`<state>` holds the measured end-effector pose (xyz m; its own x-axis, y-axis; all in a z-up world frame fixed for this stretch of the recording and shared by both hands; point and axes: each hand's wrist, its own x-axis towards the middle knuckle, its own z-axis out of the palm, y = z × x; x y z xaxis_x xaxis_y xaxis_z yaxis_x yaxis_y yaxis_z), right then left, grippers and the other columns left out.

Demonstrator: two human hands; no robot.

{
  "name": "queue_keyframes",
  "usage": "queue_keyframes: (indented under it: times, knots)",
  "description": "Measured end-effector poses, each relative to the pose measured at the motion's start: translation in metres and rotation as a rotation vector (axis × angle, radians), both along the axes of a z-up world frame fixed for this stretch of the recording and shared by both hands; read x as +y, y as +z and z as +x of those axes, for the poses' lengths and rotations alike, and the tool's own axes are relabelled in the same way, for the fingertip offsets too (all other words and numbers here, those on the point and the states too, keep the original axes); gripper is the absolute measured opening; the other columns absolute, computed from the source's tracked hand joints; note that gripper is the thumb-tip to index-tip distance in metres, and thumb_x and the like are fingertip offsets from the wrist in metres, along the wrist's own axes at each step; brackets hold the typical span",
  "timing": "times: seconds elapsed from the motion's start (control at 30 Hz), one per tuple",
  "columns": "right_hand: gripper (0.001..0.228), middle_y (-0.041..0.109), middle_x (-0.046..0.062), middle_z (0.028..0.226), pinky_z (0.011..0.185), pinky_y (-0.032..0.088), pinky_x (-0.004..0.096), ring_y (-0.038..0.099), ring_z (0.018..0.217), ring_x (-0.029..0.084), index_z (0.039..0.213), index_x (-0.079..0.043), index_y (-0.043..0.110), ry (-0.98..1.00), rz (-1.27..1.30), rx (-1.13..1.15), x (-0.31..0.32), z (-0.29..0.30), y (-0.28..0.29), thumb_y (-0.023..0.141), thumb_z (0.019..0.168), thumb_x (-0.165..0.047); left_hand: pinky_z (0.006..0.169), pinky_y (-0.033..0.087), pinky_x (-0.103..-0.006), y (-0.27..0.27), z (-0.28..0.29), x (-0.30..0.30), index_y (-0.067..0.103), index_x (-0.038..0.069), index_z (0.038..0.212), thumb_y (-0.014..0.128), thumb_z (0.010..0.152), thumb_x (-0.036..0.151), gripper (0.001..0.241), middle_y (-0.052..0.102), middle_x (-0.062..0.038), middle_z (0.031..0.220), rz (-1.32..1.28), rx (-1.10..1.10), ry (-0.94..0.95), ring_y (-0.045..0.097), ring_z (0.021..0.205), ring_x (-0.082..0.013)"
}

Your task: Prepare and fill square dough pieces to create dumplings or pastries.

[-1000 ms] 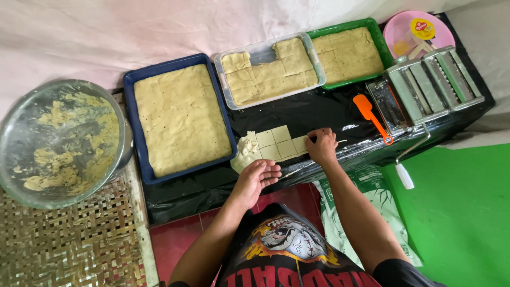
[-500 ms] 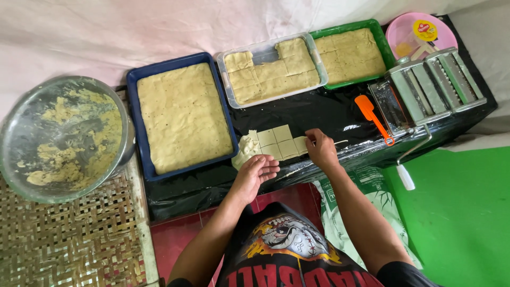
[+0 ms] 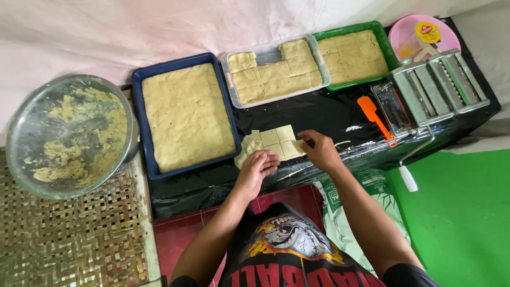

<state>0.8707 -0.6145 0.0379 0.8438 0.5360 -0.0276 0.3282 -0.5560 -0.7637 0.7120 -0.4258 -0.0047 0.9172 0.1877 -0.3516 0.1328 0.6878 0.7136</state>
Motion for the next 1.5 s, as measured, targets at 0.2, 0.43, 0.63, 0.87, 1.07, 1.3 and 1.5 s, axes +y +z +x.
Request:
queue_keyframes:
  times: [0.2, 0.43, 0.63, 0.87, 1.07, 1.3, 1.5]
  knots:
    - [0.04, 0.073, 0.008, 0.1, 0.084, 0.059, 0.029, 0.069, 0.094, 0.013, 0.127, -0.004, 0.067, 0.178, 0.159, 0.408, 0.013, -0.023, 0.049, 0.073, 0.088, -0.004, 0.104, 0.055, -0.0415, 0.002, 0.01, -0.009, 0.055, 0.001, 0.136, 0.045, 0.104, 0.044, 0.054, 0.069, -0.018, 0.131, -0.36, 0.016, 0.106, 0.065, 0.121, -0.028]
    - [0.042, 0.076, 0.014, 0.113, 0.087, 0.058, 0.031, 0.072, 0.104, 0.018, 0.134, -0.006, 0.064, 0.223, -0.019, 0.433, 0.03, -0.024, 0.043, 0.07, 0.092, -0.008, 0.105, 0.05, -0.0459, -0.002, -0.009, -0.005, 0.049, 0.001, 0.147, 0.044, 0.104, 0.056, 0.07, 0.063, -0.026, 0.13, -0.508, -0.114, 0.042, 0.062, 0.121, -0.0336]
    - [0.027, 0.078, 0.015, 0.105, 0.081, 0.059, 0.033, 0.077, 0.092, 0.021, 0.12, -0.007, 0.073, -0.019, -0.052, 0.045, 0.021, 0.004, 0.0, 0.07, 0.094, -0.014, 0.115, 0.043, -0.0504, 0.001, -0.022, 0.004, 0.046, 0.004, 0.149, 0.046, 0.102, 0.053, 0.068, 0.059, -0.029, 0.137, -0.497, -0.078, 0.092, 0.058, 0.131, -0.0363]
    - [0.028, 0.074, 0.018, 0.1, 0.082, 0.058, 0.041, 0.073, 0.092, 0.034, 0.112, -0.008, 0.078, -0.128, -0.128, -0.099, 0.029, 0.034, -0.066, 0.073, 0.085, -0.015, 0.117, 0.04, -0.0523, -0.001, -0.036, 0.009, 0.047, 0.008, 0.151, 0.046, 0.104, 0.051, 0.064, 0.058, -0.026, 0.14, -0.538, -0.142, 0.116, 0.055, 0.135, -0.0369]
    - [0.032, 0.067, 0.019, 0.109, 0.09, 0.054, 0.042, 0.066, 0.102, 0.036, 0.117, -0.009, 0.076, -0.155, -0.142, -0.187, 0.047, 0.04, -0.093, 0.071, 0.085, -0.014, 0.118, 0.039, -0.0516, 0.003, -0.041, 0.015, 0.047, 0.007, 0.151, 0.045, 0.104, 0.051, 0.064, 0.058, -0.023, 0.141, -0.54, -0.156, 0.116, 0.054, 0.135, -0.0357]
    - [0.031, 0.064, 0.018, 0.113, 0.097, 0.051, 0.042, 0.062, 0.109, 0.035, 0.116, -0.01, 0.075, -0.195, -0.167, -0.16, 0.052, 0.043, -0.103, 0.071, 0.086, -0.015, 0.118, 0.039, -0.0508, -0.001, -0.043, 0.02, 0.046, 0.007, 0.15, 0.045, 0.104, 0.05, 0.063, 0.057, -0.024, 0.142, -0.541, -0.155, 0.122, 0.053, 0.136, -0.0358]
    - [0.033, 0.061, 0.018, 0.116, 0.094, 0.051, 0.041, 0.061, 0.106, 0.034, 0.116, -0.008, 0.071, -0.257, -0.177, -0.099, 0.057, 0.044, -0.103, 0.07, 0.084, -0.016, 0.118, 0.039, -0.0503, -0.002, -0.04, 0.022, 0.045, 0.006, 0.15, 0.045, 0.105, 0.048, 0.062, 0.055, -0.025, 0.143, -0.542, -0.151, 0.111, 0.053, 0.137, -0.0355]
